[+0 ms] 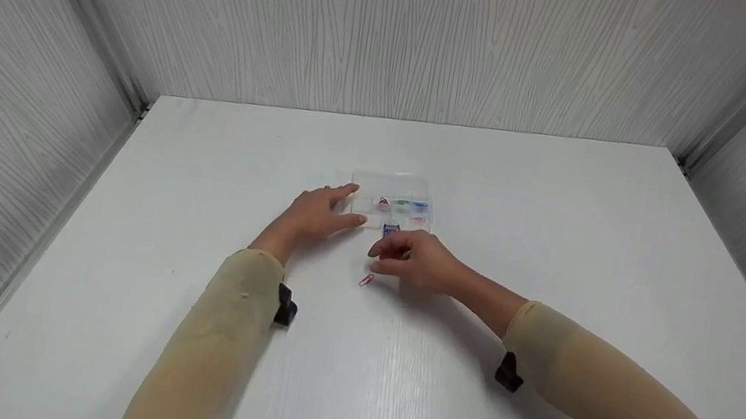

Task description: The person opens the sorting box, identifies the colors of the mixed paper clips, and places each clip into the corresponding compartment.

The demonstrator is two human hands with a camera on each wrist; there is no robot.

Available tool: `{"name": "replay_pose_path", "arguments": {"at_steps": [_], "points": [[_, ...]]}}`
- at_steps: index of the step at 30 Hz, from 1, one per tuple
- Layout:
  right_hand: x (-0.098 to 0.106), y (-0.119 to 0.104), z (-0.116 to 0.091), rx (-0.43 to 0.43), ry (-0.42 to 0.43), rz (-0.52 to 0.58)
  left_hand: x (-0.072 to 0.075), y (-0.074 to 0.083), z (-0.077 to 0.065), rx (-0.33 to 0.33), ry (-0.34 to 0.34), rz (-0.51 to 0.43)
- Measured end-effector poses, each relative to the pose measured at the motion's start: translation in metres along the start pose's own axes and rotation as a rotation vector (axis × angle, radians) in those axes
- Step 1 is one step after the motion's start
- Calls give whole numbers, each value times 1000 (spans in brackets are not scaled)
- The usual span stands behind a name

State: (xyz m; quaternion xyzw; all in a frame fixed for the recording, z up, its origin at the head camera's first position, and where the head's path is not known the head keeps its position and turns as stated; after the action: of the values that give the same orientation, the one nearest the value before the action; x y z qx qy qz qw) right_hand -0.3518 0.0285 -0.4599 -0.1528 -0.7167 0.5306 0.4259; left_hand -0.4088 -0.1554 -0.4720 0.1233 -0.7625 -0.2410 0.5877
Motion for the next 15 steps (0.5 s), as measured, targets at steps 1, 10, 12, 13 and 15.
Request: {"name": "replay_pose_path", "arguments": {"at_steps": [1, 10, 12, 13, 15], "points": [[-2, 2, 0, -8, -8, -6, 0, 0, 0, 3, 1, 0], [-13, 9, 1, -24, -44, 6, -3, -1, 0, 4, 6, 5], [-13, 9, 1, -21, -46, 3, -2, -1, 0, 5, 9, 2], [-13, 9, 1, -18, -50, -2, -2, -1, 0, 6, 10, 1], [-14, 8, 2, -5, -54, -12, -1, 0, 0, 8, 10, -1]]}}
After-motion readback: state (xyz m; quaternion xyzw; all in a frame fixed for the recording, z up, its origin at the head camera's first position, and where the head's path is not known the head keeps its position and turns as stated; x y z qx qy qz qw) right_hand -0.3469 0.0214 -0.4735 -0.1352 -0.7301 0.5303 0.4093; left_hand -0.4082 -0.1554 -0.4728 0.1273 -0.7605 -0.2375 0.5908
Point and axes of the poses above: each hand's wrist, its own z-axis towards the middle knuckle, its own x-axis out of the back of the hand, y = z × x, the point moved 8 cm from there along z, towards the middle knuckle, and after that the axes turned 6 degrees about z, right-handed, at the moved point
